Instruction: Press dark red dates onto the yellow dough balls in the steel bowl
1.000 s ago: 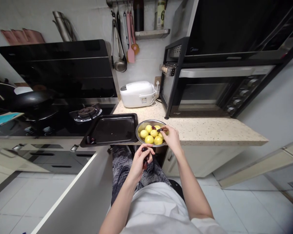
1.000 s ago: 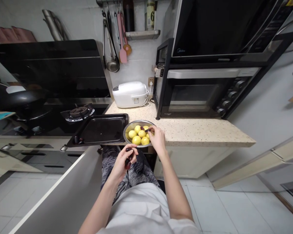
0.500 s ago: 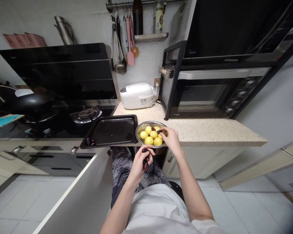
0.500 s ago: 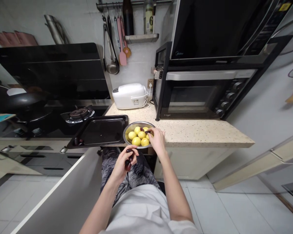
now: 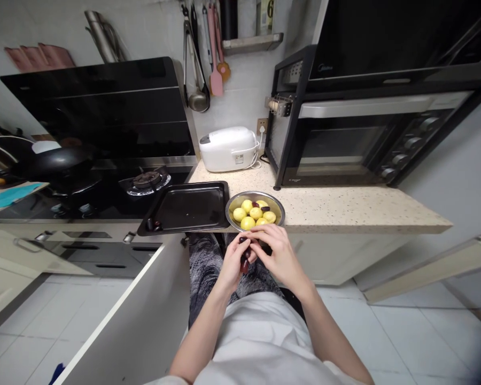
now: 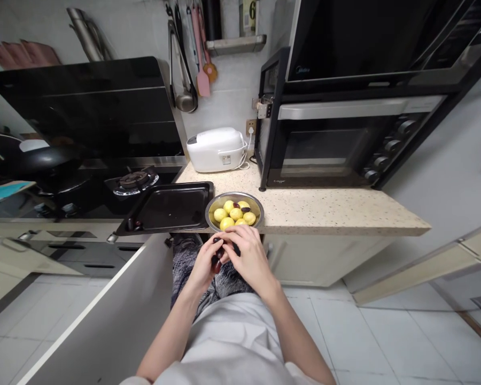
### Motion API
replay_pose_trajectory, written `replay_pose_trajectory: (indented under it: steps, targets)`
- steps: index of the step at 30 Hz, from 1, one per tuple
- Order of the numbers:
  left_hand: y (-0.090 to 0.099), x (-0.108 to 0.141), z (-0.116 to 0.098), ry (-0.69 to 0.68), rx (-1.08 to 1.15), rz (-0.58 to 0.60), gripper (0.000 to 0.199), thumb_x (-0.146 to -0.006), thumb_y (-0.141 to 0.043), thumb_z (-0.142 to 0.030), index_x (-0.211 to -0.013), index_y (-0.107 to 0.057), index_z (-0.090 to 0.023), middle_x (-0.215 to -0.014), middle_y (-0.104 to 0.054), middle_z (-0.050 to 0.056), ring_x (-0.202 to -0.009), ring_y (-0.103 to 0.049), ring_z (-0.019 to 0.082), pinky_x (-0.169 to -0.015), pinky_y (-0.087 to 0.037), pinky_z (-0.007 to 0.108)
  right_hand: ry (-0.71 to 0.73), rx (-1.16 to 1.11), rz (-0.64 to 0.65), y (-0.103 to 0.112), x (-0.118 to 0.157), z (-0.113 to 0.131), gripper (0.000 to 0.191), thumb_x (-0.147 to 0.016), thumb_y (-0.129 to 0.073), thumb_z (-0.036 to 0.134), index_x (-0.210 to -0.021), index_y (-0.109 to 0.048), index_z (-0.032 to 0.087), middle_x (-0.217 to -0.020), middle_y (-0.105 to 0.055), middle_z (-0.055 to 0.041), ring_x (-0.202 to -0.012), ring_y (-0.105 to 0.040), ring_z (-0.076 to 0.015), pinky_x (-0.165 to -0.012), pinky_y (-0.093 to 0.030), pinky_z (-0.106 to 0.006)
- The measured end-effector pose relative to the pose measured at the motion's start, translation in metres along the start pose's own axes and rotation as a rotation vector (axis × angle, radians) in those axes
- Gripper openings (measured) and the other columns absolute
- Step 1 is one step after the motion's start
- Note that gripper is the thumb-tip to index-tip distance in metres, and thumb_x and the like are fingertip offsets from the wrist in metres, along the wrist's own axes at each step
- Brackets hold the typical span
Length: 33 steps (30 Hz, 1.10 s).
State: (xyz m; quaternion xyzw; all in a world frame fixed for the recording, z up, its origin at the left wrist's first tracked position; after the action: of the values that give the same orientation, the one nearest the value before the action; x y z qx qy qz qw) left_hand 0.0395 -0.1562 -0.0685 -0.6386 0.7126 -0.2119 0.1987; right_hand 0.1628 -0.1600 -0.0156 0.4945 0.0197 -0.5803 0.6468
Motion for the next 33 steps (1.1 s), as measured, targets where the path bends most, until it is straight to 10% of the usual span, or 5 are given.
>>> replay_pose_trajectory:
  steps: [12, 19, 33]
  targets:
    - [0.003, 0.002, 0.002, 0.056, 0.028, -0.009, 0.035, -0.066, -0.068, -0.019, -0.100, -0.072, -0.014, -0.083, -0.064, 0.001, -0.057, -0.042, 0.006, -0.052, -0.030, 0.020, -0.076, -0.102, -0.126, -0.010, 0.000, -0.007, 0.019, -0.088, -0.068, 0.014, -0.101, -0.075, 0.026, -0.107, -0.074, -0.0048, -0.108, -0.065, -0.0254, -0.096, -0.052, -0.043]
    - [0.005, -0.003, 0.002, -0.055, -0.033, 0.086, 0.038, -0.072, -0.059, -0.018, -0.108, -0.071, -0.013, -0.093, -0.066, 0.006, -0.056, -0.040, 0.006, -0.055, -0.028, 0.024, -0.273, 0.018, -0.377, 0.015, -0.018, -0.056, 0.013, -0.087, -0.063, 0.023, -0.095, -0.072, 0.022, -0.097, -0.076, -0.0077, -0.094, -0.066, -0.0272, -0.086, -0.052, -0.042]
    - [0.011, 0.010, -0.016, -0.292, -0.384, -0.134, 0.019, -0.081, -0.069, -0.025, -0.099, -0.074, -0.021, -0.085, -0.067, 0.004, -0.070, -0.050, 0.016, -0.060, -0.036, 0.024, -0.336, 0.248, -0.278, 0.000, -0.029, -0.085, 0.013, -0.088, -0.061, 0.021, -0.090, -0.074, 0.022, -0.095, -0.077, -0.0088, -0.092, -0.064, -0.0290, -0.089, -0.042, -0.043]
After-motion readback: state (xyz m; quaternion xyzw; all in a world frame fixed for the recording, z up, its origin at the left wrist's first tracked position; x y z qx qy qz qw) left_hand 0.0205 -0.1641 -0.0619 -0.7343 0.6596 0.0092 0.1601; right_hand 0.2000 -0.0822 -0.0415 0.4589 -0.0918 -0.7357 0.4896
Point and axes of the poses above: each hand's wrist, its own x-axis away from the middle knuckle, its own y-axis out of the back of the hand, z = x × y, the point moved 4 cm from there along -x, towards the middle knuckle
